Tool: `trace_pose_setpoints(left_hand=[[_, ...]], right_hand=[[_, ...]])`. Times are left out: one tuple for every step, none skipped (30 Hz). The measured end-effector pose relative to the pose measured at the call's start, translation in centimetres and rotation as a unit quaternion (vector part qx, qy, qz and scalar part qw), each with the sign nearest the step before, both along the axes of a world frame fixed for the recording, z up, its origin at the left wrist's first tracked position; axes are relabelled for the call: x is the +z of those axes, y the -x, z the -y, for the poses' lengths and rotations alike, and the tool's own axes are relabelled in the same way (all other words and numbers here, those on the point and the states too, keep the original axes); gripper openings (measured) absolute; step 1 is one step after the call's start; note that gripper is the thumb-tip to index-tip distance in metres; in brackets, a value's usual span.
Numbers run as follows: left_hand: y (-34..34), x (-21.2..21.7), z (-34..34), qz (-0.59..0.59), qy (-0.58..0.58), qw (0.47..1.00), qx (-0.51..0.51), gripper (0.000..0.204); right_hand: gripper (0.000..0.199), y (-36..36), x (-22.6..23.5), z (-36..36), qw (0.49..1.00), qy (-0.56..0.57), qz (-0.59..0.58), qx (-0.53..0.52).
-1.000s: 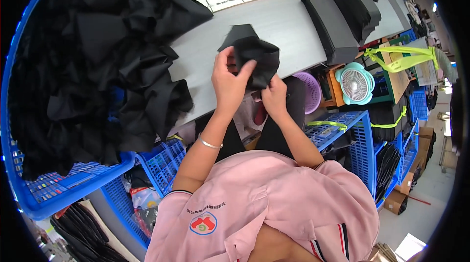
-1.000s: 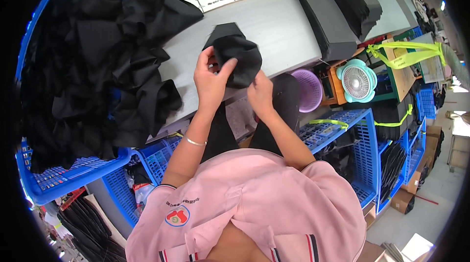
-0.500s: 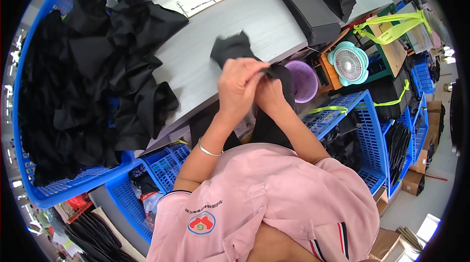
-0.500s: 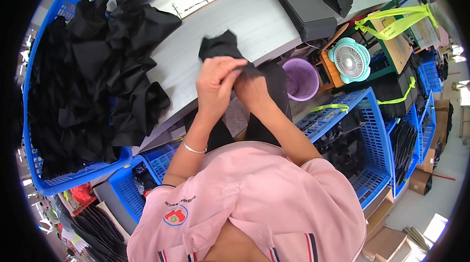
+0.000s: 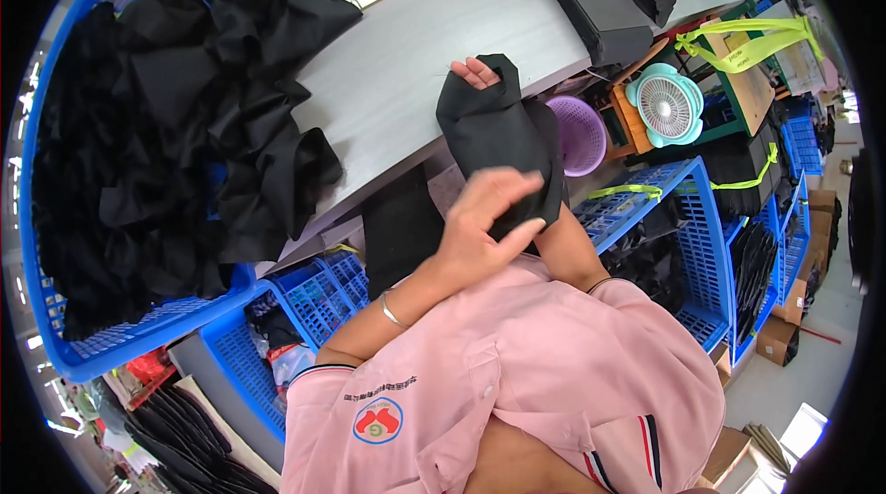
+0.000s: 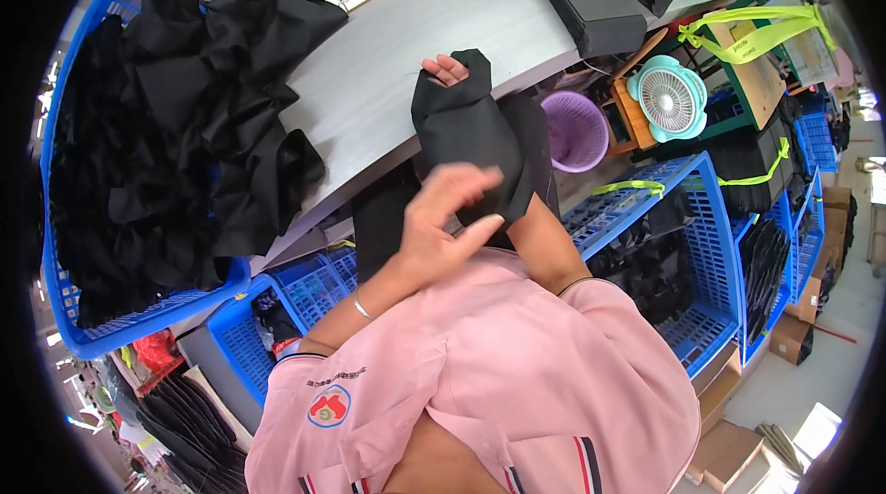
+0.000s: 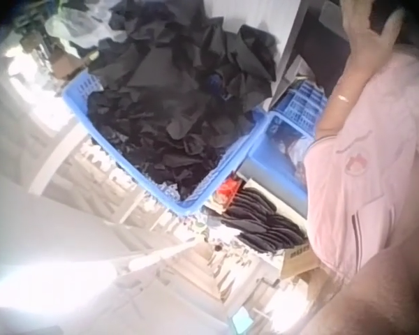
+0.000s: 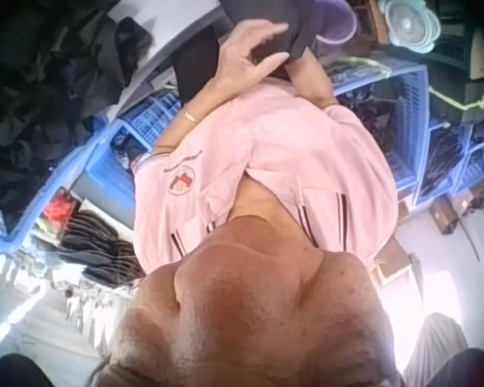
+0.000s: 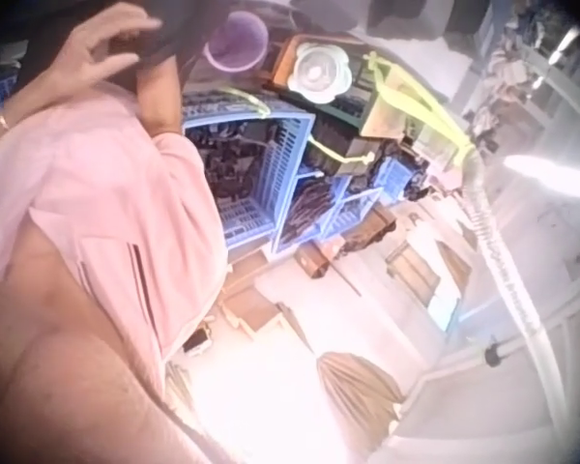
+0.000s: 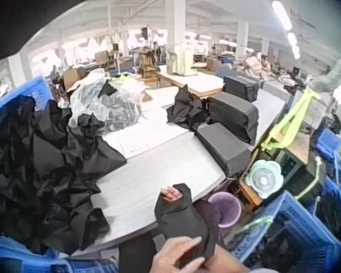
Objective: Inspecting and turning black fabric pieces inside out on a factory workbench.
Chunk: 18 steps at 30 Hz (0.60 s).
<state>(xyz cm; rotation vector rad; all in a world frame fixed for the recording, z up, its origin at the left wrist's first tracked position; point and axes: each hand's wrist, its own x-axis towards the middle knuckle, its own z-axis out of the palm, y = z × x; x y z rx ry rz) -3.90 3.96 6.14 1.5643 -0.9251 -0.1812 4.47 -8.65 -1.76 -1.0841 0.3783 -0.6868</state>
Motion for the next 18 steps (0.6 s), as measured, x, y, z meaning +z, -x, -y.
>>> trace_pose_setpoints(left_hand=[[-1.1,0.8,-0.1,0.01,0.0,0.999,0.045,0.042],[-2.3,1.3,0.2,0.055,-0.003,0.992,0.11,0.048],[-3.8,1.3,0.5,0.101,-0.009,0.979,0.176,0.054],[-4.8,1.3,0.7,0.11,-0.022,0.974,0.198,0.05],[-5.5,1.3,0.6,0.12,-0.035,0.968,0.219,0.045],[-5.8,1.5,0.4,0.154,-0.045,0.971,0.179,0.031],[-5.6,0.9,0.2,0.153,-0.044,0.97,0.183,0.031],[-5.2,-0.1,0.0,0.161,-0.038,0.973,0.163,0.025],[-4.9,-0.2,-0.1,0.169,-0.032,0.976,0.137,0.018],[-4.7,-0.2,-0.2,0.134,-0.023,0.981,0.14,0.016],[-5.1,-0.2,-0.1,0.132,-0.023,0.981,0.138,0.016],[-5.8,-0.1,0.0,0.07,-0.014,0.983,0.168,0.015],[-6.5,-0.1,-0.1,0.007,-0.009,0.979,0.202,0.015],[-7.6,-0.1,-0.2,-0.021,-0.029,0.984,0.177,0.016],[-8.6,-0.8,-0.2,-0.091,-0.024,0.987,0.133,0.016],[-9.5,-1.4,-0.4,-0.113,-0.041,0.988,0.092,0.015],[-10.2,-1.7,-0.4,-0.135,-0.057,0.988,0.05,0.014],[-10.4,-2.1,-0.3,-0.137,-0.059,0.988,0.048,0.014]], right_hand=[[0.047,0.3,-0.2,0.0,0.99,0.137,-0.01,-0.019],[0.051,0.9,-0.6,1.3,0.998,-0.019,0.029,0.061],[0.055,1.2,-1.3,2.4,0.972,-0.176,0.067,0.14],[0.051,2.0,0.2,1.1,0.993,-0.043,0.02,0.11],[0.051,2.4,1.6,0.8,0.992,-0.042,0.017,0.114],[0.05,2.6,3.1,0.7,0.985,-0.105,-0.002,0.139],[0.05,2.8,4.2,0.6,0.972,-0.168,-0.023,0.164],[0.057,2.8,5.0,0.2,0.974,-0.169,-0.043,0.145],[0.055,3.2,6.5,-0.1,0.98,-0.135,-0.077,0.12],[0.049,3.5,6.4,-0.7,0.985,-0.12,-0.083,0.087],[0.044,3.8,6.3,-1.0,0.989,-0.106,-0.089,0.054],[0.044,4.1,6.2,-0.3,0.989,-0.107,-0.09,0.052],[0.037,4.5,6.1,1.0,0.938,0.326,-0.074,0.089],[0.031,4.6,6.0,1.8,0.709,0.695,-0.039,0.109],[0.031,4.6,6.2,2.4,0.71,0.694,-0.04,0.112],[0.031,4.7,6.3,2.9,0.714,0.691,-0.02,0.107],[0.03,4.6,6.3,3.4,0.719,0.688,-0.001,0.102],[0.03,4.5,6.3,3.9,0.723,0.684,0.018,0.095]])
